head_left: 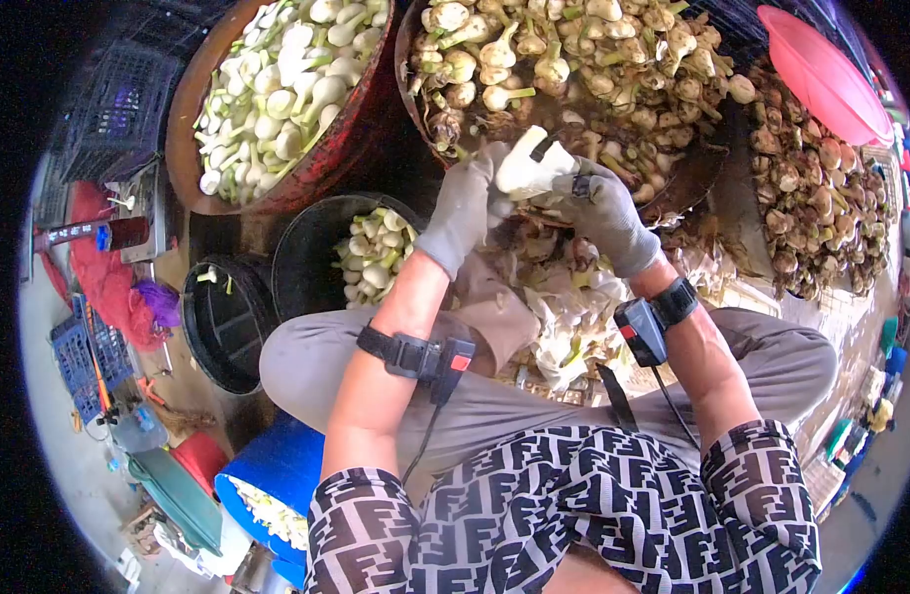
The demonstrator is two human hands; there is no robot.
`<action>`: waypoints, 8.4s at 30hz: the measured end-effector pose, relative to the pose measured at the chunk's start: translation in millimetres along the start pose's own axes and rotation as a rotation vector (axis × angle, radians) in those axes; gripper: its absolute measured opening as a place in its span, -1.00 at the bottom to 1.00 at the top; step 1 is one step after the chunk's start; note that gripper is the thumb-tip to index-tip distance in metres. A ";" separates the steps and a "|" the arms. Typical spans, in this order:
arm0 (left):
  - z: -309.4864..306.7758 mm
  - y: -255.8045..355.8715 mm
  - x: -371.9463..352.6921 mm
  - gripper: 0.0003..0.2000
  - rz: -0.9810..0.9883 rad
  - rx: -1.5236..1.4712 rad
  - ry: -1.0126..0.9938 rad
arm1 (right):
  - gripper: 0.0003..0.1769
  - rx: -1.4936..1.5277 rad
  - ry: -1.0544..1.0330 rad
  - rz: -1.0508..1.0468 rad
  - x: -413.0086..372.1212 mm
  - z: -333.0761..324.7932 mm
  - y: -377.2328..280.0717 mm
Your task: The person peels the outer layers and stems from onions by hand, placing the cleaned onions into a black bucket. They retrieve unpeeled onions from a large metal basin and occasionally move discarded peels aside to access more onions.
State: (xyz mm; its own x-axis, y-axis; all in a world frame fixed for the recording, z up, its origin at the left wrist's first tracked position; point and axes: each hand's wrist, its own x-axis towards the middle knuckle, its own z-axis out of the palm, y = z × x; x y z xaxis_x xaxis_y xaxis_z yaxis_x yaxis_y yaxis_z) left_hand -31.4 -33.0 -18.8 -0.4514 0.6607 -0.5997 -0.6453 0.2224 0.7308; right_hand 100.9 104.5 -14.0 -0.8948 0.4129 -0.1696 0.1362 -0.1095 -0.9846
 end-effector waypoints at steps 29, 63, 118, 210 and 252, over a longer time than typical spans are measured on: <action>-3.3 34.9 -7.8 -0.76 0.449 0.085 -0.148 | -0.72 -0.668 -0.057 -0.044 -29.3 -10.8 -26.5; -24.3 73.4 -28.0 -0.57 0.295 1.340 -0.044 | -0.69 -1.197 -0.706 0.183 74.2 -86.8 88.1; -3.3 -25.6 16.6 -0.39 0.357 0.408 0.029 | -0.70 -0.529 0.118 -0.126 -6.0 6.4 41.7; 30.0 22.3 -14.7 -0.37 0.994 1.433 0.112 | -0.81 0.575 0.252 0.377 6.0 16.2 -21.9; 17.1 5.4 7.1 -0.39 0.447 0.398 -0.113 | -0.78 0.365 0.122 0.169 -11.0 -7.3 10.3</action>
State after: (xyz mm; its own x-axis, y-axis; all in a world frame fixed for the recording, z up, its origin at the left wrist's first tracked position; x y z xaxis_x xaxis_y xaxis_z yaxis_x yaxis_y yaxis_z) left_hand -27.6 -14.9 -13.5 -0.5429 0.8193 -0.1844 -0.1188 0.1424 0.9827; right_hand 115.2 105.5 -22.6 -0.8129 0.4634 -0.3527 0.0973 -0.4889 -0.8669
